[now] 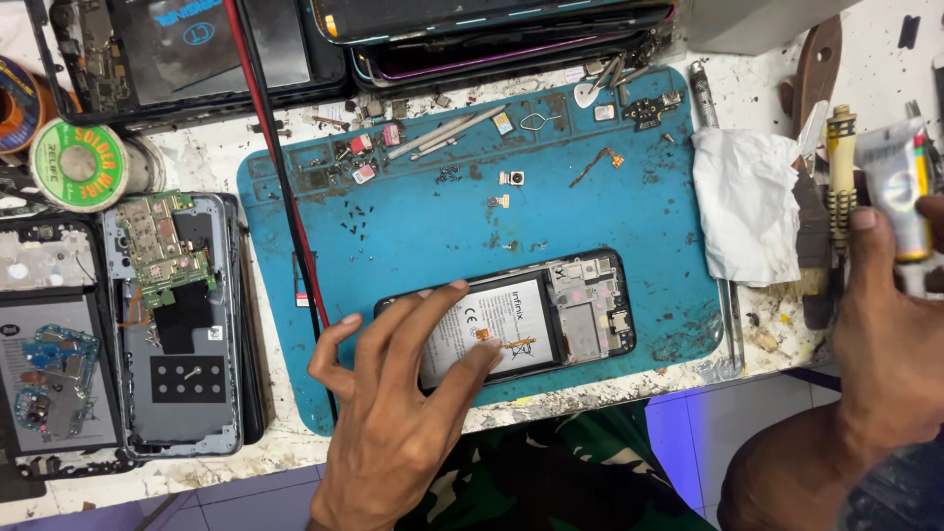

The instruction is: The person pries open a smartphone, peels a protective film from a replacement screen, applies adhesive from a tube to the phone frame, and uses tweezers to position small components. They then lift the motherboard, wipe it with a cloth, and handle it over the open phone body.

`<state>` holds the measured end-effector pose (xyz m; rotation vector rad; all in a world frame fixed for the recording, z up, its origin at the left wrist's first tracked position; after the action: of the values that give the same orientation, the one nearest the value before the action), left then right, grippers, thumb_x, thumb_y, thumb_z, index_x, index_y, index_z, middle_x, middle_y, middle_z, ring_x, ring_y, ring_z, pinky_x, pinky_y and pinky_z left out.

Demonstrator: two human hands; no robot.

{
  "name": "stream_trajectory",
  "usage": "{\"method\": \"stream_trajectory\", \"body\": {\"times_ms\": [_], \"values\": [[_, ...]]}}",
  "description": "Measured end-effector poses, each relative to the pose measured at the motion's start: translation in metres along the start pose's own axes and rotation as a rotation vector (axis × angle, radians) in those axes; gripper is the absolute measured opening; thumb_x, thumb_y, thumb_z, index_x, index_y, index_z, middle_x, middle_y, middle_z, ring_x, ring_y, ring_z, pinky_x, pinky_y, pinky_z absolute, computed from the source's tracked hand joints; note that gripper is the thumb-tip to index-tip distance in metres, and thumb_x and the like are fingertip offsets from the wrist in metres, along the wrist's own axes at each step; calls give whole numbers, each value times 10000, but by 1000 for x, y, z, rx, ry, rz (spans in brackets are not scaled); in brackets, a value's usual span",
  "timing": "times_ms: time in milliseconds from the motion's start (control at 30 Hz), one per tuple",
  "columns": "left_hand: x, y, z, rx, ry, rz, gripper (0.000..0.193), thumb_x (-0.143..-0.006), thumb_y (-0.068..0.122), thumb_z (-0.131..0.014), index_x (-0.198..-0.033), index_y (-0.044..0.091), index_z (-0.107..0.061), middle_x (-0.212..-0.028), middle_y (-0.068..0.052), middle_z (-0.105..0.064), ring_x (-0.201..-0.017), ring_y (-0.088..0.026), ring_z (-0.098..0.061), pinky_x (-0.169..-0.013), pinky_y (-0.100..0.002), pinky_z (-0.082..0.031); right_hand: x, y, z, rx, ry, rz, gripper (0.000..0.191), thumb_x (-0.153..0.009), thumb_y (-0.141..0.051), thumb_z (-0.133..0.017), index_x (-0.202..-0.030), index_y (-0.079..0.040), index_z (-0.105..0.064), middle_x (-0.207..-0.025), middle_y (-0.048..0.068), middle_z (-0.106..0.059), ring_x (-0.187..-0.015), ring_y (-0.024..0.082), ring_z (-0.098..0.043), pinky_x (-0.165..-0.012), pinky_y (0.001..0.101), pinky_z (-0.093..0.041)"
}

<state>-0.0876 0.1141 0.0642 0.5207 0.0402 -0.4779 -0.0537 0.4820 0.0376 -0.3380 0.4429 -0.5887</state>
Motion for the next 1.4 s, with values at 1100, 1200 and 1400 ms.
{"method": "stream_trajectory", "body": {"times_ms": [1100, 1200, 1400], "values": [[-24, 52, 19, 472, 137, -192, 392, -818, 210, -902, -1131, 72, -711, -1194, -67, -732, -1114, -216, -721, -1107, -499, -382, 67, -152, 12, -1018, -795, 655, 510, -850, 22, -798, -1302, -5, -564, -903, 65, -720, -794, 170, -728, -698, 301, -591], [-28, 41, 17, 781, 60, -137, 372, -859, 138, -893, -1157, 37, -693, -1139, -77, -765, -1037, -213, -753, -1002, -408, -529, 69, -161, 21, -1039, -774, 741, 543, -869, 16, -800, -1339, 2, -529, -901, 61, -717, -811, 185, -729, -696, 308, -593], [-24, 33, 10, 934, -65, -16, 356, -830, 100, -895, -1139, 31, -732, -1016, -59, -786, -929, -193, -744, -872, -352, -539, 72, -170, 25, -1046, -731, 775, 550, -862, 31, -783, -1342, 11, -516, -871, 65, -720, -781, 181, -723, -678, 319, -584]]}}
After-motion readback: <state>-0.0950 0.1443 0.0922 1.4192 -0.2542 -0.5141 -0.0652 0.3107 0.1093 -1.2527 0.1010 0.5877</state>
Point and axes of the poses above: each hand's wrist, its own x-axis away from the middle knuckle, its own z-axis out of the back of the hand, y = z × x, the point moved 8 cm from there along -x, towards the middle knuckle
